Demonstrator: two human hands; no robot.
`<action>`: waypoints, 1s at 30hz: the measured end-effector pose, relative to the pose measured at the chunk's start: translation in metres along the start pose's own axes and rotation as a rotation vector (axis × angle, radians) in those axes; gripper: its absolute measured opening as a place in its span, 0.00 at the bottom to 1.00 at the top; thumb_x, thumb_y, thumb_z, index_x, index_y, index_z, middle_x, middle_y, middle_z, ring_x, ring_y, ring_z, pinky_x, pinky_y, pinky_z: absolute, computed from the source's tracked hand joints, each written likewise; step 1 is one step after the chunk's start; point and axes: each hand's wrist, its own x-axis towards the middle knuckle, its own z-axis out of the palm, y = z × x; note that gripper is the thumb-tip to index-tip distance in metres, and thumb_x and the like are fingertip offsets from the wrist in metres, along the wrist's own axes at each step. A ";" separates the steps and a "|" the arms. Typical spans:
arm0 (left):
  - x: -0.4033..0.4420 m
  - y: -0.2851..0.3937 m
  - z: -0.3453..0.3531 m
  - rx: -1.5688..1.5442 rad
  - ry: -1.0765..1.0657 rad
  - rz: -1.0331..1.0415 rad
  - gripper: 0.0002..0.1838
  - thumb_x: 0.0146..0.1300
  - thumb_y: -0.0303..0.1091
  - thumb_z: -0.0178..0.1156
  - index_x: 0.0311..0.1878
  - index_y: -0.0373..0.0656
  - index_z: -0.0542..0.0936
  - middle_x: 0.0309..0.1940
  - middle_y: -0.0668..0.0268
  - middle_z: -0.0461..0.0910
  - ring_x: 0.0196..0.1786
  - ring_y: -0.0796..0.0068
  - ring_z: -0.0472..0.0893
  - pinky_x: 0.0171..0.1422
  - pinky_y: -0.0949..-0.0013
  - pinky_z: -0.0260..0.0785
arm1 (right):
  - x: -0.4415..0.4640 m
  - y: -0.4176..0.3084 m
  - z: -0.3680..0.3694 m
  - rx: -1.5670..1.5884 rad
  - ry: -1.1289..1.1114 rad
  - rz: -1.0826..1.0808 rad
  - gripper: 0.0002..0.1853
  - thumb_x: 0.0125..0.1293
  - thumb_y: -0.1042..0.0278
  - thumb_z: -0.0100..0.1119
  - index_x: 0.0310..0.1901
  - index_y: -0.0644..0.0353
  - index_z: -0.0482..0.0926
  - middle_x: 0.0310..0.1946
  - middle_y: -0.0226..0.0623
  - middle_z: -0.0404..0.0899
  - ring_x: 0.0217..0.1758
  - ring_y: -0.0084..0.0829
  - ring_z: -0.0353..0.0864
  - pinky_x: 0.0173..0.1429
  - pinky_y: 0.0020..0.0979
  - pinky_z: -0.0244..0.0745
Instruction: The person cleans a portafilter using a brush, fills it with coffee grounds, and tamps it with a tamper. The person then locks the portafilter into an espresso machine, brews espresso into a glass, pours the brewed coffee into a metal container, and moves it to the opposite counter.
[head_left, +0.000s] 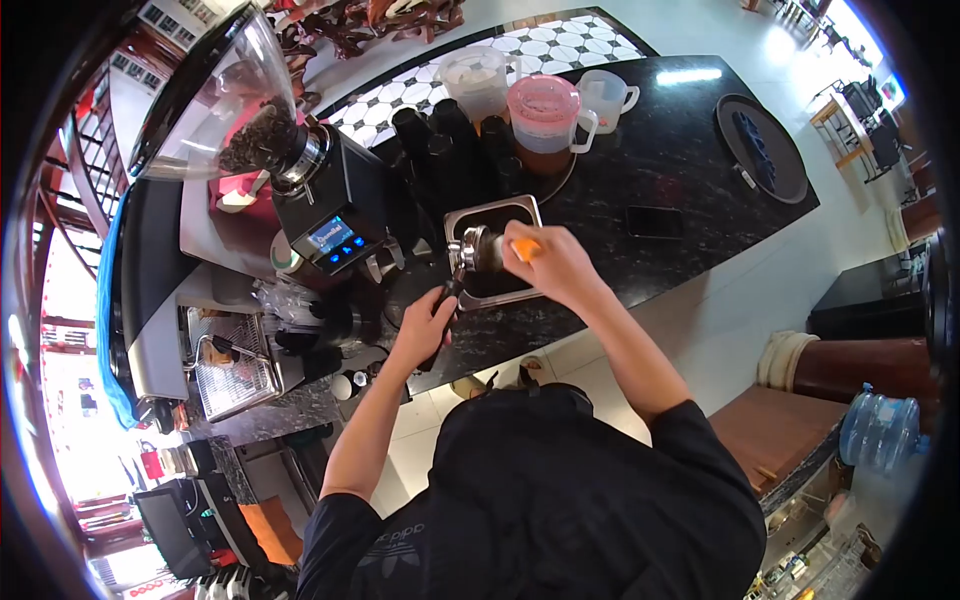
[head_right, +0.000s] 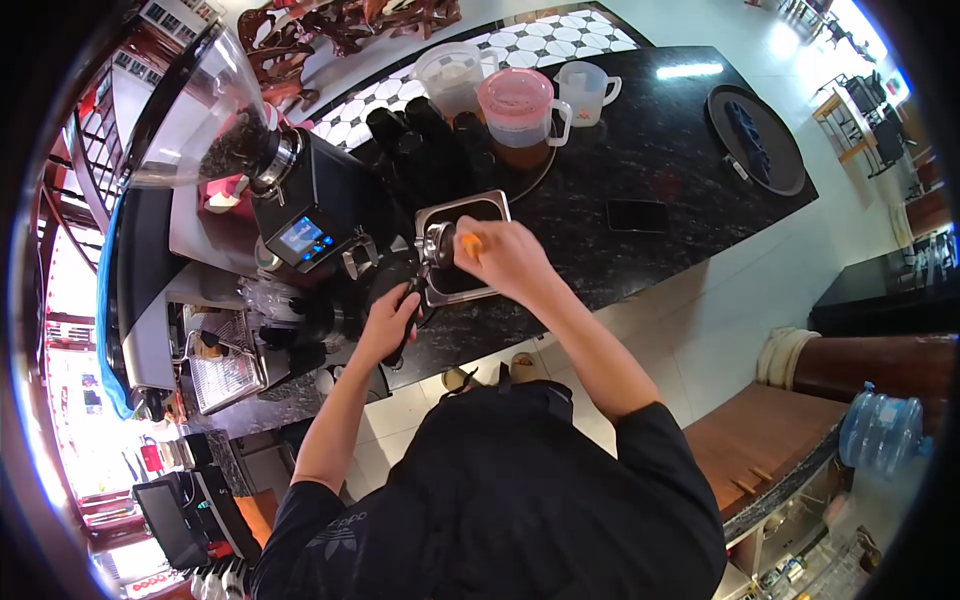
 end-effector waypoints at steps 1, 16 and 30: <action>-0.003 -0.001 0.001 -0.007 0.000 -0.010 0.14 0.68 0.38 0.51 0.44 0.35 0.73 0.23 0.67 0.75 0.17 0.80 0.74 0.21 0.74 0.64 | -0.004 -0.007 0.001 0.194 0.036 -0.072 0.06 0.58 0.69 0.58 0.32 0.57 0.70 0.21 0.45 0.73 0.27 0.51 0.75 0.29 0.37 0.69; -0.013 0.000 -0.009 -0.665 -0.297 -0.329 0.21 0.73 0.44 0.38 0.56 0.37 0.69 0.26 0.68 0.71 0.17 0.79 0.68 0.19 0.75 0.63 | -0.010 -0.002 0.005 0.219 -0.051 -0.128 0.04 0.56 0.74 0.58 0.31 0.60 0.72 0.25 0.38 0.74 0.28 0.42 0.76 0.34 0.31 0.70; -0.016 0.007 -0.004 0.157 0.036 -0.005 0.19 0.66 0.39 0.55 0.52 0.34 0.73 0.22 0.62 0.77 0.18 0.77 0.75 0.23 0.73 0.67 | -0.006 -0.007 0.005 0.040 0.064 -0.036 0.09 0.61 0.63 0.55 0.31 0.59 0.70 0.22 0.45 0.76 0.27 0.50 0.77 0.29 0.43 0.71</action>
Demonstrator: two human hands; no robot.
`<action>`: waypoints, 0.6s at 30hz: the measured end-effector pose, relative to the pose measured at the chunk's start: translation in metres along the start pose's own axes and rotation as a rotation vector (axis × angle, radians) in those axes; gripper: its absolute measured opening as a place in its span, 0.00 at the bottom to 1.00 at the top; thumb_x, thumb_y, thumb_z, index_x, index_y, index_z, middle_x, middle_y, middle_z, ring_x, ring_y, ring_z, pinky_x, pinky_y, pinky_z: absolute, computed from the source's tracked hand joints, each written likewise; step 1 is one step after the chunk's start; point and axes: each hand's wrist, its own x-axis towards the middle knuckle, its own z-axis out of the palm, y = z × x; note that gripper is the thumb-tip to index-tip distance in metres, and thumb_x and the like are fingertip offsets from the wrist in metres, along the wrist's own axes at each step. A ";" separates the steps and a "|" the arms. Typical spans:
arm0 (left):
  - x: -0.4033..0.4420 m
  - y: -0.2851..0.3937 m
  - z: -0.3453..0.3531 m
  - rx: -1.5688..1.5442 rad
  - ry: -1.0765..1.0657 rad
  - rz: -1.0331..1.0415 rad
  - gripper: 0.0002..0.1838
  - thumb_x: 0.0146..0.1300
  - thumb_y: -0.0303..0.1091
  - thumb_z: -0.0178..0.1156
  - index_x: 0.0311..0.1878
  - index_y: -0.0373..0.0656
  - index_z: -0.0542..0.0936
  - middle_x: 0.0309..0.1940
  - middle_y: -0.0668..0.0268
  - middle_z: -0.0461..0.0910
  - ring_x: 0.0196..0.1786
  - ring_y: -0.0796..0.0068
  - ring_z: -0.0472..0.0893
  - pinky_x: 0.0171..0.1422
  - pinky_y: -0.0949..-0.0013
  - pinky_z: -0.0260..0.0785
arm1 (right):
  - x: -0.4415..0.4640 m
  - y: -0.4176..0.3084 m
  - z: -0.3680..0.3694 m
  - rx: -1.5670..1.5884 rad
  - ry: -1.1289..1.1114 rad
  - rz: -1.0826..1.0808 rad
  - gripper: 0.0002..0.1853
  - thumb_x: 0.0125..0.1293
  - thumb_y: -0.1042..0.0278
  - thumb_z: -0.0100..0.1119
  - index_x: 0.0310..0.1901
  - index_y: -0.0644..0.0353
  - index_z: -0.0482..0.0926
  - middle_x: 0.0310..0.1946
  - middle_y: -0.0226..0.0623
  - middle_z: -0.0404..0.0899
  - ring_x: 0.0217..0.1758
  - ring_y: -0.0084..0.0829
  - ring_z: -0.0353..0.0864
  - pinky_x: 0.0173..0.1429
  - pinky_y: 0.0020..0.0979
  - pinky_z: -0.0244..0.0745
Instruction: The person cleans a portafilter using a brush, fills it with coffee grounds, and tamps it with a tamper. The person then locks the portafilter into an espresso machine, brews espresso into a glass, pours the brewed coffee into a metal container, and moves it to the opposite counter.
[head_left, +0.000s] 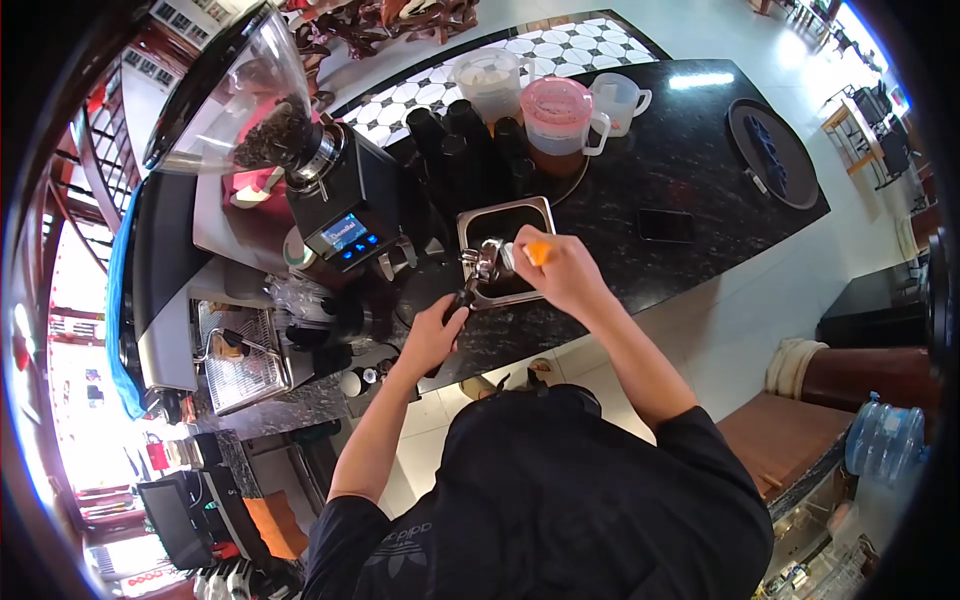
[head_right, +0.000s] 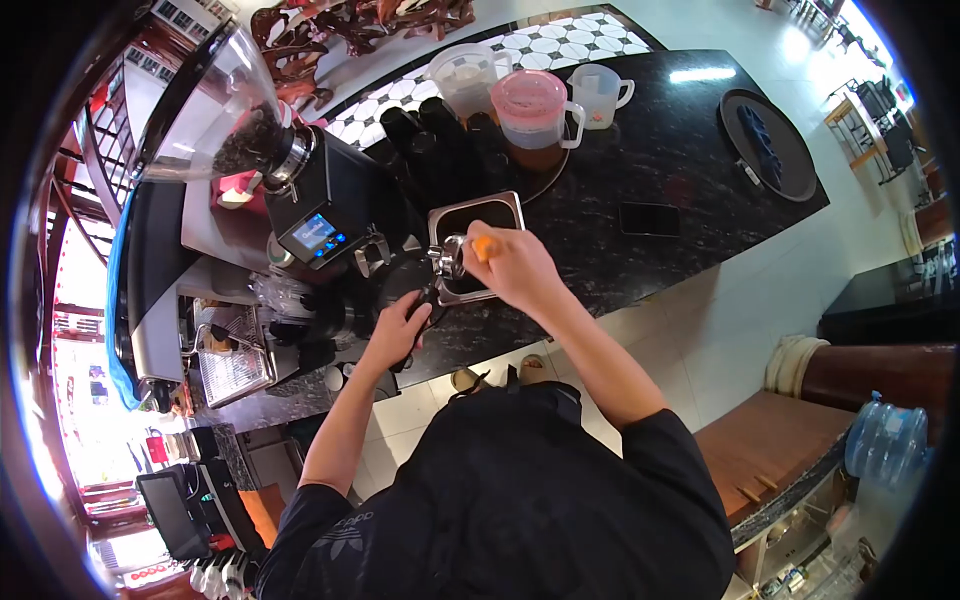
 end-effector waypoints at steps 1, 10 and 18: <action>-0.001 0.000 0.001 -0.026 0.009 0.008 0.18 0.66 0.39 0.55 0.52 0.33 0.73 0.22 0.62 0.77 0.18 0.77 0.75 0.23 0.73 0.67 | -0.003 -0.002 0.004 0.048 0.033 0.013 0.10 0.61 0.62 0.55 0.30 0.59 0.69 0.21 0.45 0.76 0.27 0.50 0.77 0.30 0.44 0.71; 0.008 -0.019 0.002 -0.829 -0.281 -0.194 0.20 0.72 0.44 0.39 0.54 0.37 0.69 0.27 0.66 0.71 0.16 0.79 0.68 0.19 0.75 0.62 | -0.009 0.004 0.008 0.225 0.209 0.019 0.04 0.64 0.69 0.54 0.33 0.59 0.72 0.19 0.38 0.74 0.20 0.37 0.75 0.27 0.28 0.69; 0.001 -0.019 -0.005 -0.898 -0.480 -0.173 0.21 0.72 0.44 0.39 0.57 0.37 0.68 0.25 0.67 0.70 0.16 0.79 0.68 0.20 0.76 0.62 | 0.029 0.065 -0.003 0.933 -0.251 0.566 0.15 0.68 0.60 0.44 0.32 0.60 0.76 0.19 0.31 0.74 0.18 0.18 0.71 0.21 0.19 0.63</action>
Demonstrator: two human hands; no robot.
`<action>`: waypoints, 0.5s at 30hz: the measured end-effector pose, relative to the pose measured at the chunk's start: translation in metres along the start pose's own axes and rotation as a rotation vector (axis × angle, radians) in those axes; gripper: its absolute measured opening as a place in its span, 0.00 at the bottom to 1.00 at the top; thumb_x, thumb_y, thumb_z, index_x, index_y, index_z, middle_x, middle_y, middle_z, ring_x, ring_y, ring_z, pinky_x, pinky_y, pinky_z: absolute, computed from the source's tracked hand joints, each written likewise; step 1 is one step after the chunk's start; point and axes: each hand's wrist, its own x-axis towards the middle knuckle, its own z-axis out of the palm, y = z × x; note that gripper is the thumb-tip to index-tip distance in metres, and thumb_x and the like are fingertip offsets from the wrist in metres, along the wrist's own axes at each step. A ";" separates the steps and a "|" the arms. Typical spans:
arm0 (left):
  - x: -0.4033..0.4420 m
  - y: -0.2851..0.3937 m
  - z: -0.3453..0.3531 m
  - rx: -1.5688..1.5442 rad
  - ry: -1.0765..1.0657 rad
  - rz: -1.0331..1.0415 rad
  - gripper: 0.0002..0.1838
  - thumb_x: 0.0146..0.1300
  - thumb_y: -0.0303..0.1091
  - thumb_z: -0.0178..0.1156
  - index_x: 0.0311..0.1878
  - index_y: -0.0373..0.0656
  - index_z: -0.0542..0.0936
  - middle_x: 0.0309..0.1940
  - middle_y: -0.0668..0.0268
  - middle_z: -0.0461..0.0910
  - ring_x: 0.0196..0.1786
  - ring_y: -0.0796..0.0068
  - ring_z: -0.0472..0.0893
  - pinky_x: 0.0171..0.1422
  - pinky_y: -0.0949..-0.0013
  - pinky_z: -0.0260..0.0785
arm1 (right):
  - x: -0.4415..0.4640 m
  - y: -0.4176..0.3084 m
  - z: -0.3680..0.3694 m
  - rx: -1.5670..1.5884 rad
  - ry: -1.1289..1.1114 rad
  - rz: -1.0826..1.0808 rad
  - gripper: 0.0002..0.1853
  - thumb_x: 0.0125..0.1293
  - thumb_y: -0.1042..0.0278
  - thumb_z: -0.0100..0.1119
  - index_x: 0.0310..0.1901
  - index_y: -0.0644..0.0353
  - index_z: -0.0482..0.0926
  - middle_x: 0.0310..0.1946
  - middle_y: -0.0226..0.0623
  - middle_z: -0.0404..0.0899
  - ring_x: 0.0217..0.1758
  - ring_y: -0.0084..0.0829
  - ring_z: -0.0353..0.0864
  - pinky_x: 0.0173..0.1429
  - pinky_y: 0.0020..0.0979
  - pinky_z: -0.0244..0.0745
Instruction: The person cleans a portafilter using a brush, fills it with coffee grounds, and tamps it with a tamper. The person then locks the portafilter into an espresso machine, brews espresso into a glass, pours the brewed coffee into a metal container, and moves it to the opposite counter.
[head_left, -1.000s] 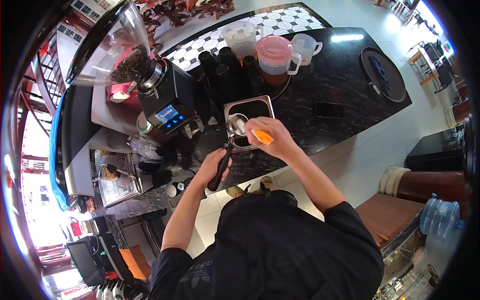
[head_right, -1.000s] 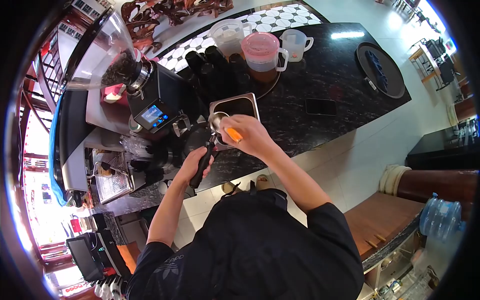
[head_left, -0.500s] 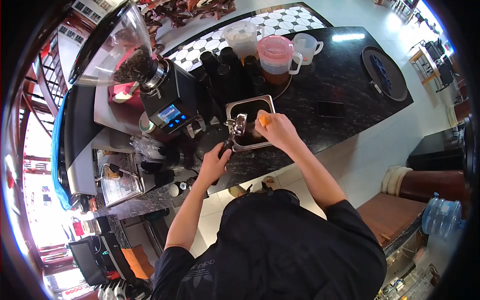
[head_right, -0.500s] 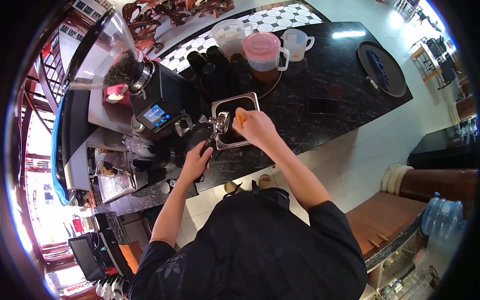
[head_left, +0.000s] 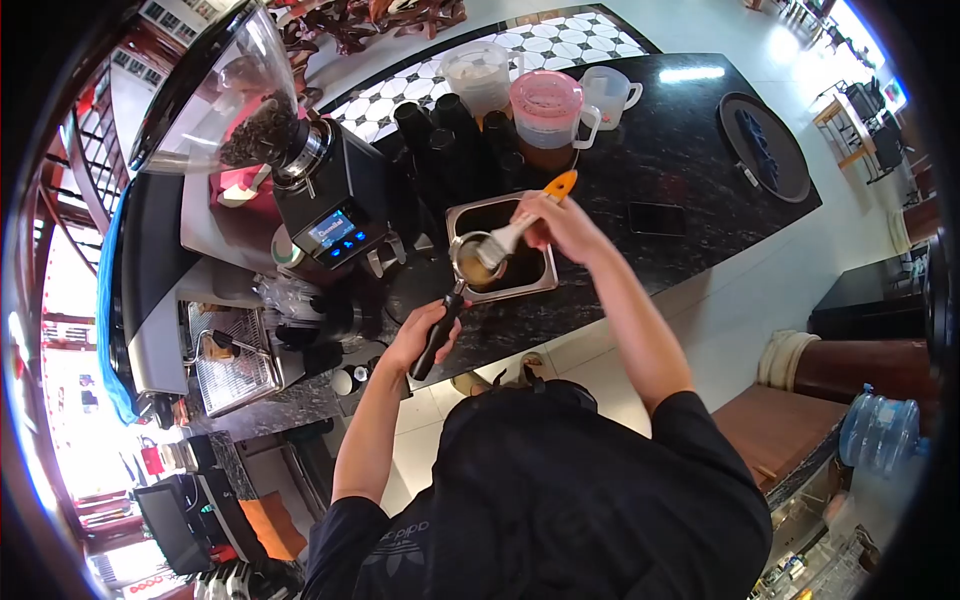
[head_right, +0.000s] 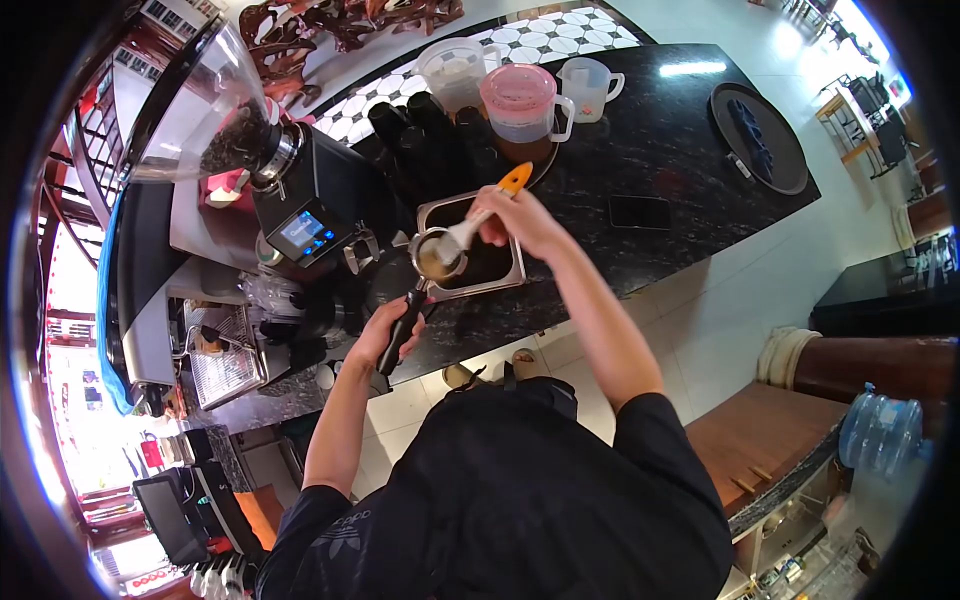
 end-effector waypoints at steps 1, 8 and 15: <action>-0.003 0.004 0.003 0.158 0.050 0.015 0.19 0.72 0.42 0.41 0.54 0.37 0.70 0.25 0.67 0.71 0.16 0.80 0.68 0.20 0.76 0.62 | 0.000 -0.010 -0.011 -0.198 -0.041 0.000 0.14 0.68 0.61 0.45 0.31 0.60 0.76 0.17 0.30 0.74 0.16 0.18 0.71 0.20 0.19 0.63; 0.004 0.000 0.006 0.551 0.257 0.142 0.12 0.70 0.37 0.49 0.41 0.36 0.72 0.23 0.67 0.73 0.17 0.80 0.72 0.21 0.75 0.64 | -0.025 -0.045 0.030 -0.931 -0.080 -0.292 0.08 0.61 0.62 0.54 0.31 0.57 0.73 0.19 0.40 0.74 0.24 0.42 0.75 0.29 0.36 0.69; -0.003 -0.003 0.013 0.519 0.397 0.161 0.13 0.70 0.38 0.49 0.40 0.36 0.72 0.24 0.67 0.74 0.17 0.79 0.73 0.22 0.74 0.65 | -0.035 -0.011 0.027 -0.817 0.101 -0.583 0.08 0.55 0.72 0.62 0.38 0.57 0.77 0.33 0.38 0.80 0.34 0.42 0.79 0.40 0.35 0.75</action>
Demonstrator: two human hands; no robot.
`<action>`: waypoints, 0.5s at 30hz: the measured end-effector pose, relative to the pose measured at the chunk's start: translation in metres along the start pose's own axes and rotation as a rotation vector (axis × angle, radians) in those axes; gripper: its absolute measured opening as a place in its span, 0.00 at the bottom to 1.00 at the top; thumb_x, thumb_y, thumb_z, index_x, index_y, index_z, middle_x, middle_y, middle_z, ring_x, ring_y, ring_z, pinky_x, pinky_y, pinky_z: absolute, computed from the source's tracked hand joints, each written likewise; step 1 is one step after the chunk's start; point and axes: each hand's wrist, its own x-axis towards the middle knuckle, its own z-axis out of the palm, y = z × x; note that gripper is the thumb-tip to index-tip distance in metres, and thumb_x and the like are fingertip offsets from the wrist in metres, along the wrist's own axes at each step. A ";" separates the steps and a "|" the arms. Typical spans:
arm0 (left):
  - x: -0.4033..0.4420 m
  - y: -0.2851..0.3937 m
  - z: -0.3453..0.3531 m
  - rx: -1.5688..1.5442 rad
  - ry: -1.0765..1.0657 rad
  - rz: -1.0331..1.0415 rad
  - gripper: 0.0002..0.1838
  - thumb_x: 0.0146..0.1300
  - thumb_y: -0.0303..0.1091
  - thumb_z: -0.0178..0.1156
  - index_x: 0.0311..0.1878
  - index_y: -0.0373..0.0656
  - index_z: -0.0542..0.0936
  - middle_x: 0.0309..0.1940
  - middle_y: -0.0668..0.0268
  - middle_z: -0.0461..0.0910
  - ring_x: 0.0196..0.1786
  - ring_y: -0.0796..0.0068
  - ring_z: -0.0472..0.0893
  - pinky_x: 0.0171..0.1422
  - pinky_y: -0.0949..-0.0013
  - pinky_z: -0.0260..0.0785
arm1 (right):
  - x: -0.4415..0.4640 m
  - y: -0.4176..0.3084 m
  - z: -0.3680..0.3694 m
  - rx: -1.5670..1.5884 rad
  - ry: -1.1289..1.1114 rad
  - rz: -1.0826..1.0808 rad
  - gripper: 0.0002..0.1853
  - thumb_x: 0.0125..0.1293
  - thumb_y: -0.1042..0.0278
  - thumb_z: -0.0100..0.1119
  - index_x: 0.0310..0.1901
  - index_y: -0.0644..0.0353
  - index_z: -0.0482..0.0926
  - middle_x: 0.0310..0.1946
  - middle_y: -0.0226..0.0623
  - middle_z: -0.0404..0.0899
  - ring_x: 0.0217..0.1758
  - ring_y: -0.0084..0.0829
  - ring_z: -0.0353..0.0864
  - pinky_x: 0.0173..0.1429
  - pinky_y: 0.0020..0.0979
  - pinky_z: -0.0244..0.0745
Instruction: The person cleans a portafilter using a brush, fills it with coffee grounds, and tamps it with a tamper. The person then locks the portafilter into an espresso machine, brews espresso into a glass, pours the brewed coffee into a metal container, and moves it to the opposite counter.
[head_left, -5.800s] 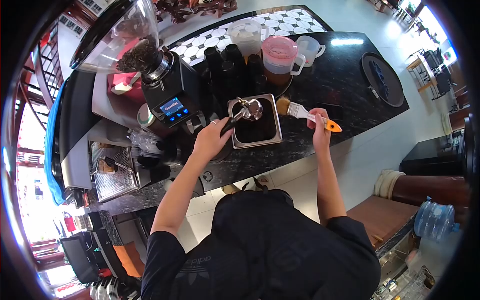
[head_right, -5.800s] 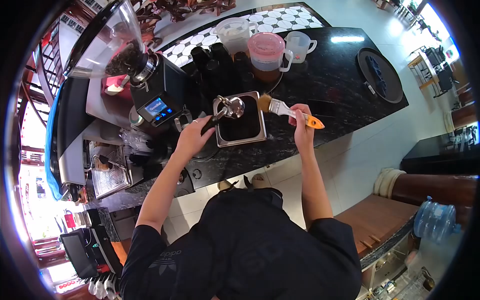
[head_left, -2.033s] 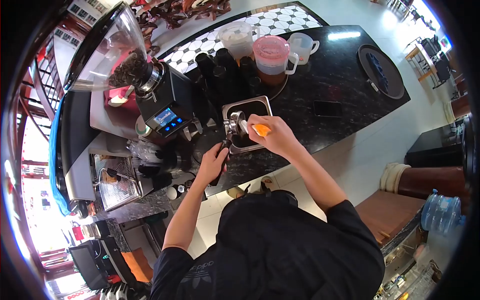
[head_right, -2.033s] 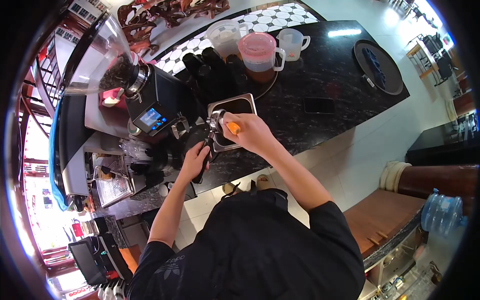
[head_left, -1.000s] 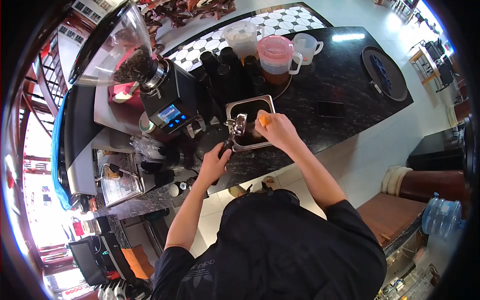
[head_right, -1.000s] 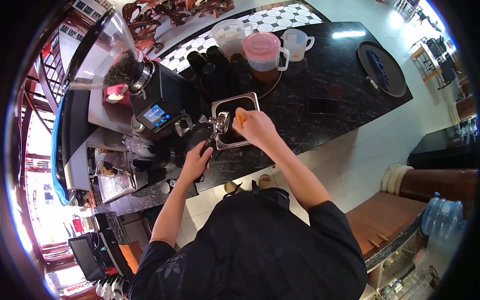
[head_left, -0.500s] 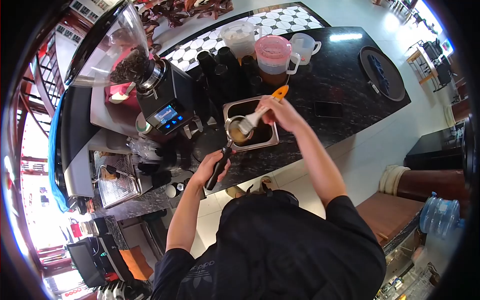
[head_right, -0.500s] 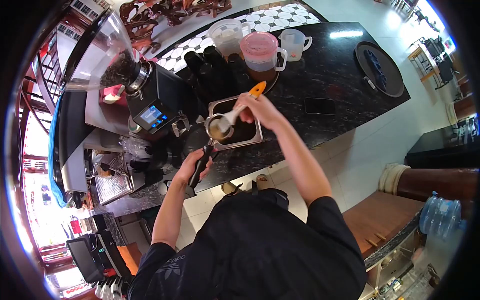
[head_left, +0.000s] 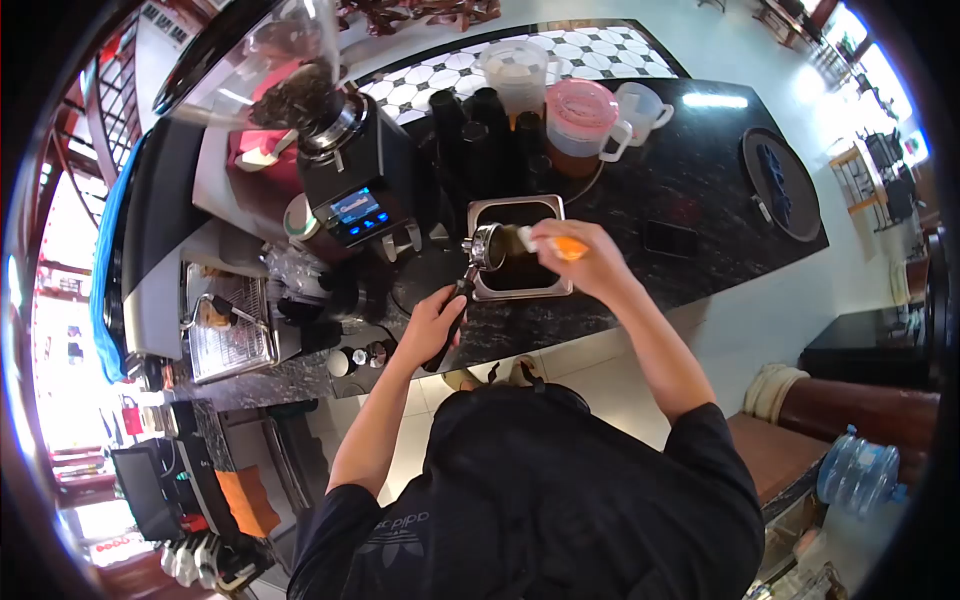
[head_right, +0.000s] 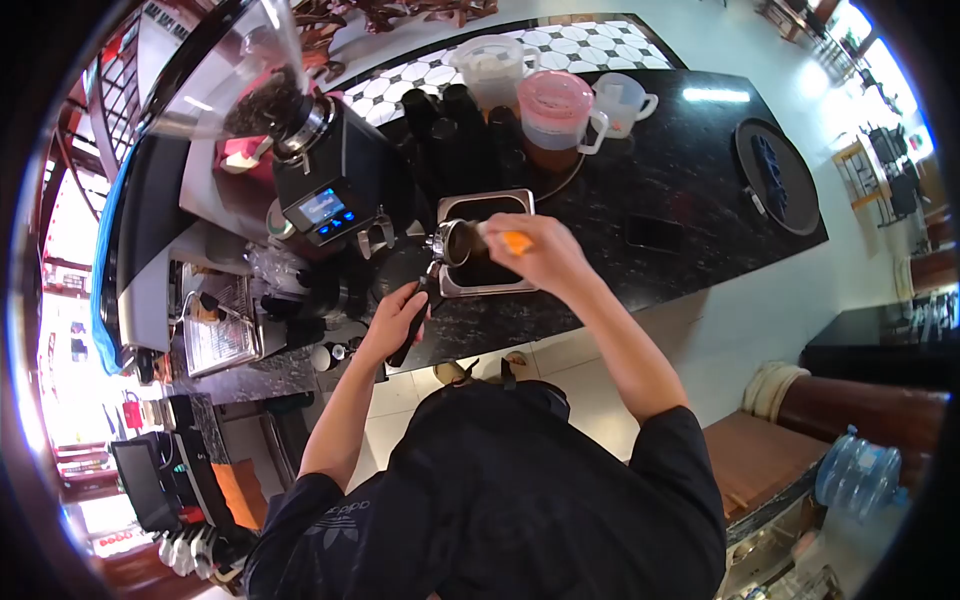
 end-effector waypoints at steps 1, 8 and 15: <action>0.001 -0.005 -0.001 -0.120 -0.016 -0.005 0.13 0.70 0.38 0.48 0.41 0.36 0.72 0.24 0.66 0.74 0.17 0.79 0.73 0.22 0.74 0.65 | 0.004 0.002 -0.008 -0.261 0.020 -0.168 0.08 0.56 0.72 0.60 0.39 0.57 0.77 0.32 0.36 0.78 0.36 0.39 0.78 0.39 0.35 0.74; -0.013 -0.020 -0.004 -0.748 -0.213 -0.101 0.24 0.74 0.46 0.38 0.59 0.36 0.67 0.29 0.68 0.72 0.19 0.80 0.69 0.22 0.76 0.64 | -0.032 0.022 0.015 -0.712 -0.591 -0.100 0.33 0.44 0.57 0.72 0.55 0.52 0.73 0.44 0.33 0.69 0.50 0.33 0.71 0.53 0.31 0.67; -0.021 -0.022 0.004 -0.535 -0.163 0.173 0.20 0.70 0.41 0.49 0.55 0.34 0.70 0.40 0.61 0.81 0.48 0.72 0.79 0.58 0.69 0.67 | -0.029 -0.013 -0.004 -0.423 -0.579 0.128 0.46 0.47 0.62 0.73 0.68 0.53 0.59 0.48 0.36 0.70 0.54 0.39 0.69 0.58 0.36 0.67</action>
